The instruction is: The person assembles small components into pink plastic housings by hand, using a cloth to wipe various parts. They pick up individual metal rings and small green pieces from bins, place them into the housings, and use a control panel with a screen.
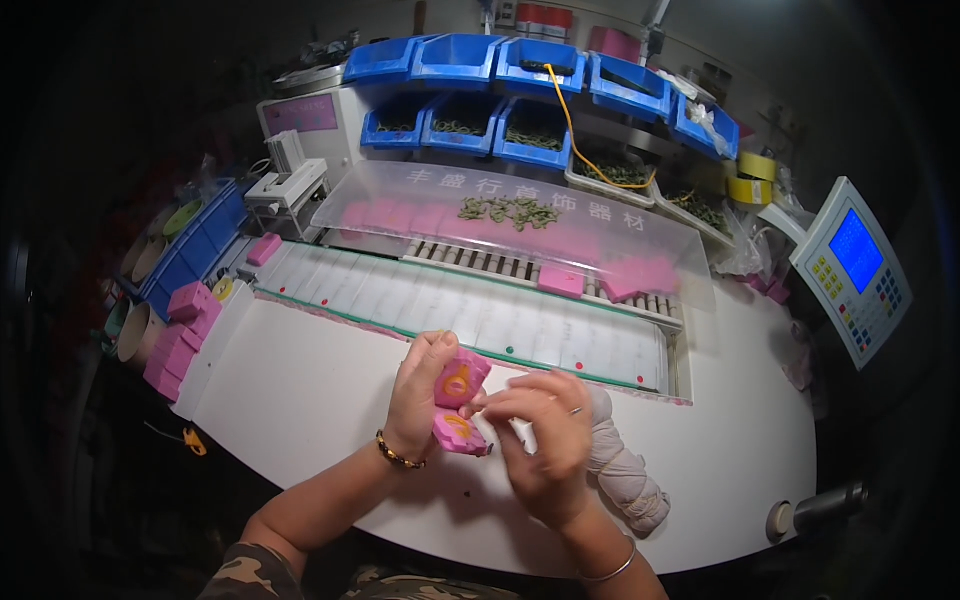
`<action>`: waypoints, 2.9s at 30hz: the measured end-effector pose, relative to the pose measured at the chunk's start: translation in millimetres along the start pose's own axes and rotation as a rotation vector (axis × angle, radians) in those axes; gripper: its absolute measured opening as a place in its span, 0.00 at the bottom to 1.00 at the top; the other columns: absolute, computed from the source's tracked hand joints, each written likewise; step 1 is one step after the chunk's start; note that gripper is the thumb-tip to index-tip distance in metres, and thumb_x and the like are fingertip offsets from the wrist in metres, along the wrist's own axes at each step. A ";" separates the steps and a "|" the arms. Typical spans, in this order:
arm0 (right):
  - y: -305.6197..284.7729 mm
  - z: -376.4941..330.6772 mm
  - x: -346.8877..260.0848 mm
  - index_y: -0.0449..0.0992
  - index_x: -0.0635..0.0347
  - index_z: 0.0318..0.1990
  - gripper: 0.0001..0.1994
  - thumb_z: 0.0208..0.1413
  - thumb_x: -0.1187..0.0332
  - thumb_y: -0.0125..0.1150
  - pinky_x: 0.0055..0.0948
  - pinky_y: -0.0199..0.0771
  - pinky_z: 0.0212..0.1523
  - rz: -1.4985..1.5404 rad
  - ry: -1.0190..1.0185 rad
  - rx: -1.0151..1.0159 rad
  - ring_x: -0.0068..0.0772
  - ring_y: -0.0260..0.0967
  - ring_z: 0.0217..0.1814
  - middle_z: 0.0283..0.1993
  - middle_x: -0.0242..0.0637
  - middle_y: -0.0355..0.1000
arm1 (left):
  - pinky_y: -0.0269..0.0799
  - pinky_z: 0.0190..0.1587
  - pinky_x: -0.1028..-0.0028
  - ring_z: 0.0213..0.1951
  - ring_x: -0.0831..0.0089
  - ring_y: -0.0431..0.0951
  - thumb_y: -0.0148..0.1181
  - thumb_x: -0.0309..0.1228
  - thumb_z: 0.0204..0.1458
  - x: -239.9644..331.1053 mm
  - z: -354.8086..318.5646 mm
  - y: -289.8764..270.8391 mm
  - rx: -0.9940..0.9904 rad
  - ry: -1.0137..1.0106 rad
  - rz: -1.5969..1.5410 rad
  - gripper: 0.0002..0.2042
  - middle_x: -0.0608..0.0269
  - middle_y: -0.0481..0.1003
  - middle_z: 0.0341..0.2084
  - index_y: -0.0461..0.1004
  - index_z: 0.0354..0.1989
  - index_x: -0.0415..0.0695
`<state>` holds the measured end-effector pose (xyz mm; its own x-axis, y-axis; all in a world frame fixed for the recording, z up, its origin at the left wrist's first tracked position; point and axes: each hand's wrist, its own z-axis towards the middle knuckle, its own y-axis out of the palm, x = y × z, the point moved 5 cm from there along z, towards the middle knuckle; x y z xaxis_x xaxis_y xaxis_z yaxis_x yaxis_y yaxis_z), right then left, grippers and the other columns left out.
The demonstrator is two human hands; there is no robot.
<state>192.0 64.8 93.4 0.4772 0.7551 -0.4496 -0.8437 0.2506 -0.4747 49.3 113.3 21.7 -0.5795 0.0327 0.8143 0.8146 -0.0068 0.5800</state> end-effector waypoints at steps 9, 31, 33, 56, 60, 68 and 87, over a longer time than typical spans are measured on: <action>-1.8 -20.3 56.7 0.76 0.67 0.37 0.03 0.57 0.76 0.62 0.19 0.68 0.40 0.690 0.781 0.059 0.18 0.69 0.37 0.35 0.32 0.75 | 0.73 0.37 0.83 0.35 0.86 0.75 0.61 0.28 0.59 -8.2 -11.1 24.9 -0.312 0.061 0.219 0.12 0.67 0.73 0.37 0.69 0.48 0.39; -8.9 -3.1 18.5 0.77 0.56 0.34 0.06 0.48 0.71 0.67 0.37 0.61 0.48 -0.331 -0.025 -0.054 0.38 0.68 0.38 0.34 0.33 0.71 | 0.71 0.35 0.82 0.31 0.87 0.72 0.57 0.26 0.59 -10.5 -10.9 14.2 -0.273 -0.021 0.326 0.05 0.71 0.74 0.30 0.71 0.40 0.39; -8.3 -4.8 28.7 0.76 0.58 0.33 0.04 0.52 0.71 0.64 0.33 0.63 0.45 -0.107 0.123 -0.116 0.36 0.68 0.36 0.32 0.34 0.71 | 0.70 0.34 0.83 0.31 0.87 0.72 0.57 0.25 0.59 -8.1 -11.6 16.8 -0.298 0.022 0.334 0.04 0.72 0.73 0.29 0.71 0.40 0.39; -2.6 -5.2 35.8 0.78 0.62 0.39 0.10 0.48 0.79 0.66 0.26 0.68 0.38 0.278 0.278 -0.099 0.27 0.67 0.35 0.36 0.36 0.71 | 0.74 0.28 0.77 0.24 0.76 0.77 0.62 0.19 0.46 11.8 -19.0 24.7 -0.271 0.632 0.899 0.07 0.61 0.72 0.25 0.75 0.35 0.37; 0.1 -7.0 33.2 0.78 0.61 0.39 0.11 0.46 0.79 0.67 0.29 0.71 0.37 0.131 0.193 -0.130 0.34 0.70 0.36 0.36 0.38 0.71 | 0.75 0.26 0.74 0.23 0.72 0.79 0.62 0.19 0.43 11.7 -20.9 26.7 -0.267 0.684 1.053 0.08 0.61 0.72 0.24 0.75 0.34 0.38; 0.7 -8.0 34.3 0.76 0.62 0.36 0.09 0.45 0.79 0.66 0.31 0.72 0.34 0.027 0.158 -0.099 0.36 0.71 0.35 0.36 0.40 0.71 | 0.73 0.25 0.69 0.22 0.66 0.77 0.61 0.24 0.43 14.1 -22.9 28.6 -0.212 0.717 1.096 0.07 0.61 0.73 0.27 0.73 0.32 0.43; -0.1 -10.2 43.7 0.75 0.62 0.36 0.08 0.47 0.79 0.63 0.23 0.66 0.34 0.228 0.333 -0.097 0.26 0.65 0.32 0.34 0.35 0.70 | 0.74 0.26 0.72 0.23 0.69 0.78 0.63 0.24 0.45 17.6 -24.6 29.5 -0.205 0.666 1.005 0.06 0.61 0.72 0.27 0.73 0.31 0.41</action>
<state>215.5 91.6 66.1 0.3475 0.5434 -0.7641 -0.9175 0.0290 -0.3966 62.5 89.1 53.7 0.3575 -0.5952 0.7196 0.9227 0.1063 -0.3705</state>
